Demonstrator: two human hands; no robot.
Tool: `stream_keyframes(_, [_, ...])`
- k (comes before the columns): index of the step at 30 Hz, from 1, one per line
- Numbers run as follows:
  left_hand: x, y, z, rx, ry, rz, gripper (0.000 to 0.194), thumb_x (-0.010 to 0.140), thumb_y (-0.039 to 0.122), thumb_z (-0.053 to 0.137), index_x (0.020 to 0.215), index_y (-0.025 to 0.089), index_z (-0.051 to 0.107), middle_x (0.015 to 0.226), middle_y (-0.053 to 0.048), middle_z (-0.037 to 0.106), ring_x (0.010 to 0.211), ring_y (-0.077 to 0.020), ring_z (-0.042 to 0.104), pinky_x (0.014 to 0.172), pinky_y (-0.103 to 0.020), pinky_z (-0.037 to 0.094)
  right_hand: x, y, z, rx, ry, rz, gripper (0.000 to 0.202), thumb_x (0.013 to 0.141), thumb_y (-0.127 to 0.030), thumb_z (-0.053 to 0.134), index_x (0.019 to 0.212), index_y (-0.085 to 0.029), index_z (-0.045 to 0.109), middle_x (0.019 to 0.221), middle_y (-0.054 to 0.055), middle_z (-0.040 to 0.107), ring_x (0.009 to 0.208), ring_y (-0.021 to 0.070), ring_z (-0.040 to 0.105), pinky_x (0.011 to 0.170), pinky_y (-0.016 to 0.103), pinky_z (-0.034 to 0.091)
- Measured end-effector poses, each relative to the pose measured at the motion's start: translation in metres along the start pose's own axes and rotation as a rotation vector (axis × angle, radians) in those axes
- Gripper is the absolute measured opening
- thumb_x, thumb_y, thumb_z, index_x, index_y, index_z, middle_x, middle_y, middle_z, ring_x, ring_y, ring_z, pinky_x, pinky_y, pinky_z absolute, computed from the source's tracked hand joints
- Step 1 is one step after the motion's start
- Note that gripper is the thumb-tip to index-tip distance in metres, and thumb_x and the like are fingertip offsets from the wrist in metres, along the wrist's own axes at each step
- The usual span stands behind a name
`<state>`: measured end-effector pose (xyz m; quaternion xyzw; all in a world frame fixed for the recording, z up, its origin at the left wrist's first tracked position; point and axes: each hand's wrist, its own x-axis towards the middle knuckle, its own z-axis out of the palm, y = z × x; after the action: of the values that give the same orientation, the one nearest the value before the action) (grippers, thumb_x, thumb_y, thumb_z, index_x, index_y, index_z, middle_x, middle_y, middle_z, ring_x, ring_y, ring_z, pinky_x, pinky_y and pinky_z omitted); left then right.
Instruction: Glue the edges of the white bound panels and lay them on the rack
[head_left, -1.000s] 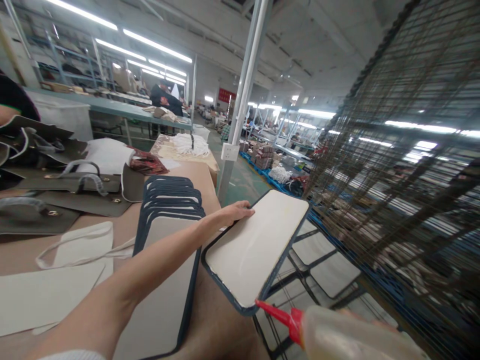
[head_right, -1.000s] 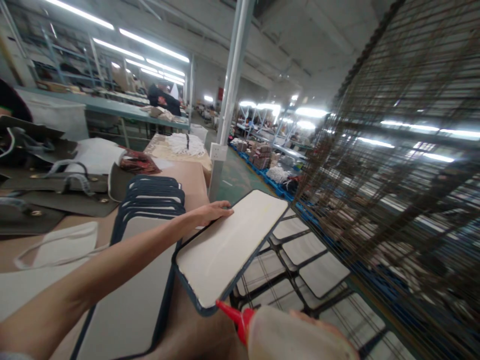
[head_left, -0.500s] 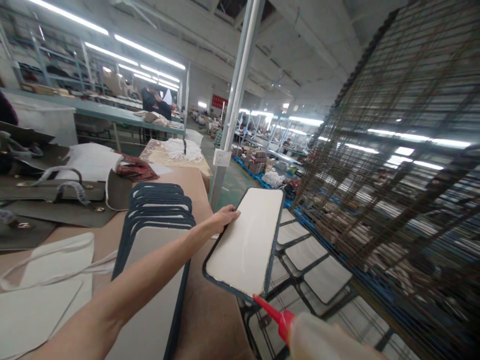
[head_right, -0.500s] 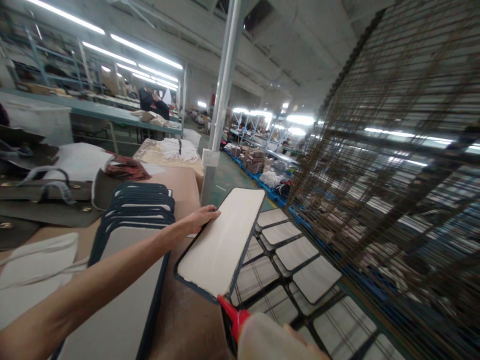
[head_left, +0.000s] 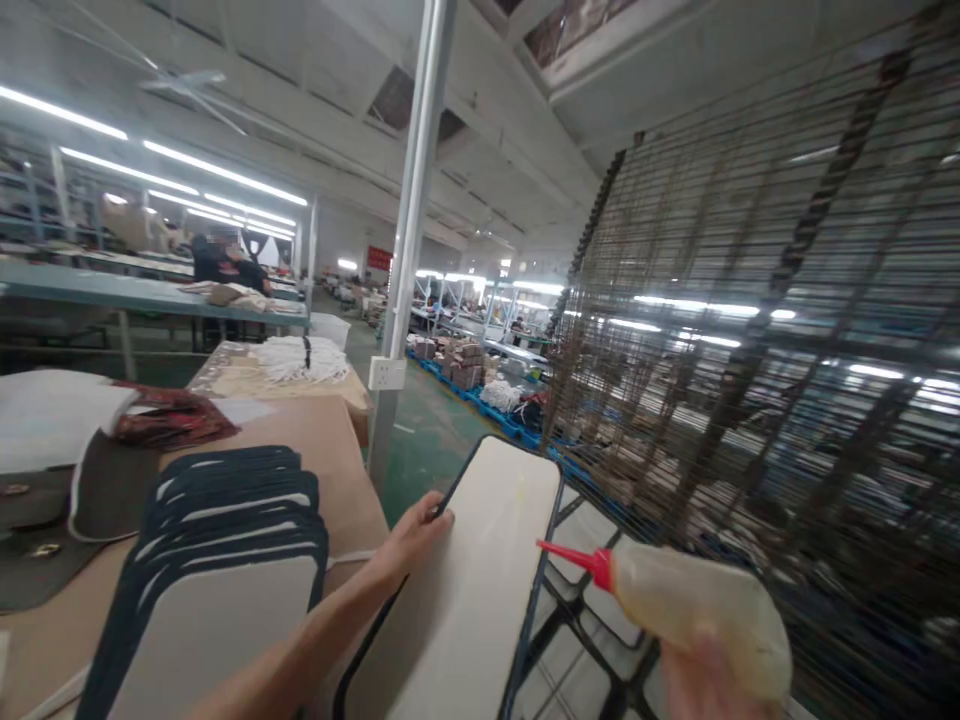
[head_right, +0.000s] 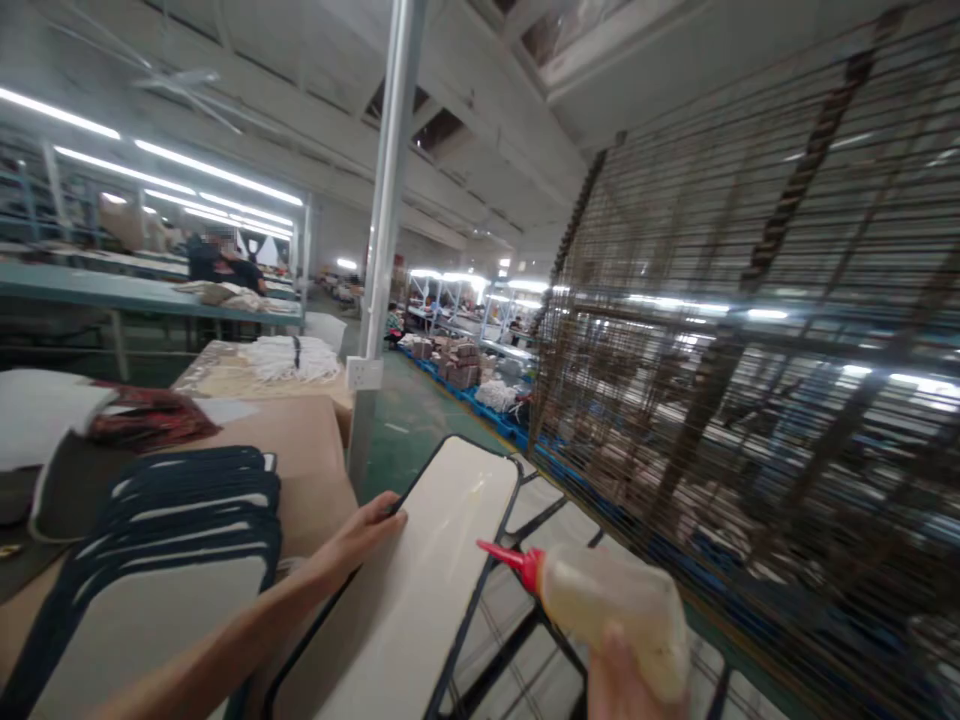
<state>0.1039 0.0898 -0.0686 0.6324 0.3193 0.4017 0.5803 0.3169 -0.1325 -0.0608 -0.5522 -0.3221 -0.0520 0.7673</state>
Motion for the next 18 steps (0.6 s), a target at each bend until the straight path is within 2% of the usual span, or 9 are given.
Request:
stream_keyframes(4, [-0.013, -0.001, 0.01, 0.048, -0.076, -0.018, 0.039, 0.068, 0.053, 0.063, 0.085, 0.018, 0.055, 0.063, 0.004, 0.053, 0.057, -0.0122, 0.048, 0.051, -0.021, 0.031, 0.026, -0.011, 0.015, 0.267, 0.013, 0.124, 0.068, 0.057, -0.039, 0.081, 0.116, -0.019, 0.055, 0.11, 0.009, 0.063, 0.108, 0.0315, 0.057, 0.102, 0.054, 0.036])
stream_keyframes(7, [-0.02, 0.007, 0.016, 0.026, -0.137, -0.015, 0.04, 0.069, 0.054, 0.063, 0.085, 0.019, 0.055, 0.065, 0.003, 0.057, 0.057, -0.0129, 0.05, 0.05, -0.021, 0.032, 0.035, -0.009, 0.019, 0.33, -0.02, 0.112, 0.071, 0.055, -0.03, 0.083, 0.119, -0.019, 0.054, 0.109, 0.009, 0.063, 0.105, 0.0283, 0.058, 0.103, 0.052, 0.035])
stream_keyframes(12, [-0.025, 0.013, 0.022, -0.039, -0.196, 0.032, 0.036, 0.069, 0.051, 0.064, 0.083, 0.019, 0.056, 0.068, 0.003, 0.059, 0.058, -0.0116, 0.05, 0.052, -0.02, 0.034, 0.043, 0.001, 0.018, 0.354, -0.032, 0.059, 0.069, 0.055, -0.029, 0.084, 0.117, -0.022, 0.053, 0.109, 0.007, 0.062, 0.108, 0.0276, 0.056, 0.103, 0.052, 0.035])
stream_keyframes(15, [-0.025, 0.008, 0.023, -0.057, -0.147, -0.009, 0.036, 0.069, 0.05, 0.065, 0.085, 0.019, 0.056, 0.07, 0.002, 0.062, 0.062, -0.0137, 0.055, 0.054, -0.021, 0.037, 0.03, 0.01, 0.014, 0.217, -0.071, 0.052, 0.069, 0.059, -0.036, 0.081, 0.119, -0.021, 0.051, 0.112, 0.009, 0.061, 0.107, 0.0294, 0.057, 0.097, 0.049, 0.042])
stream_keyframes(18, [-0.021, 0.003, 0.021, -0.091, -0.088, -0.059, 0.04, 0.066, 0.051, 0.065, 0.088, 0.019, 0.055, 0.068, 0.002, 0.062, 0.061, -0.0154, 0.057, 0.053, -0.022, 0.038, -0.006, 0.021, 0.009, 0.01, -0.194, -0.084, 0.061, 0.07, -0.05, 0.071, 0.12, -0.021, 0.051, 0.11, 0.009, 0.063, 0.101, 0.0292, 0.059, 0.085, 0.046, 0.05])
